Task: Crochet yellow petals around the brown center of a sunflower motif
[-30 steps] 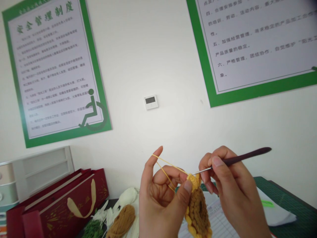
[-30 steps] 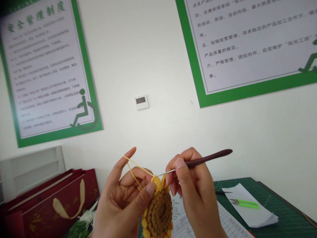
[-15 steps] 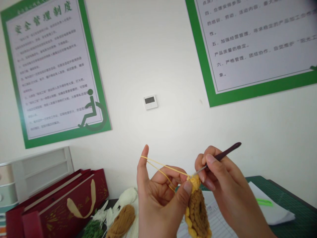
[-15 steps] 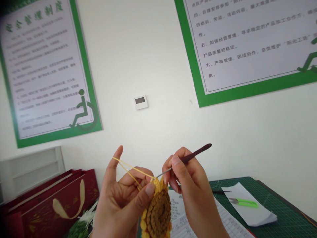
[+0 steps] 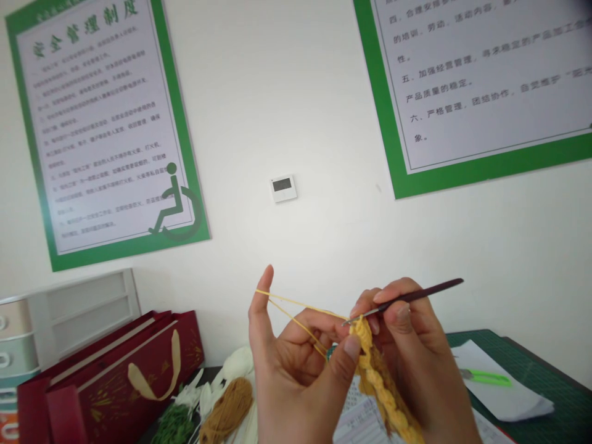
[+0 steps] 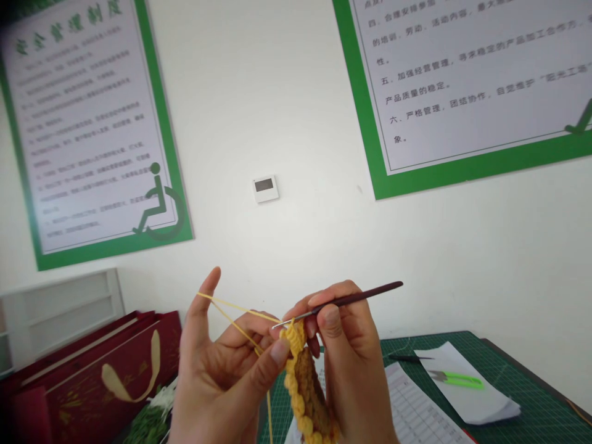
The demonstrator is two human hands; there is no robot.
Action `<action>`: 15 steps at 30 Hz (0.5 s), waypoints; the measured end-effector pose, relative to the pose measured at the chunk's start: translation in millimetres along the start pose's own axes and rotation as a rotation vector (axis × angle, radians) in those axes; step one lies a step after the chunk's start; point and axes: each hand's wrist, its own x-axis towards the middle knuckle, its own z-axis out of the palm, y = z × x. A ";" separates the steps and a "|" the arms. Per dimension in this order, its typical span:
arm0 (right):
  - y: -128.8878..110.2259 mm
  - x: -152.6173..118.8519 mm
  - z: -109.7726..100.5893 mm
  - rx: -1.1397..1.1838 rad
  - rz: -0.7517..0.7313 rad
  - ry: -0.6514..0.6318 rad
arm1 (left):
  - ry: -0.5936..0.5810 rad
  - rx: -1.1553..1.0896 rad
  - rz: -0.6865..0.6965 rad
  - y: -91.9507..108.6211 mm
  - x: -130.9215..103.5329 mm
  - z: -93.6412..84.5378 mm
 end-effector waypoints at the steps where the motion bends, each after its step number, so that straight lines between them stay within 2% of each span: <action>1: -0.3 0.0 2.7 0.013 -0.003 0.024 | 0.003 -0.001 0.001 0.3 -0.7 0.7; 7: -0.1 0.2 15.7 0.119 0.009 0.048 | -0.006 0.022 0.014 2.4 -2.9 -1.4; 15: 1.4 -0.2 12.5 0.048 0.011 0.088 | -0.005 -0.016 0.001 1.6 1.9 -5.3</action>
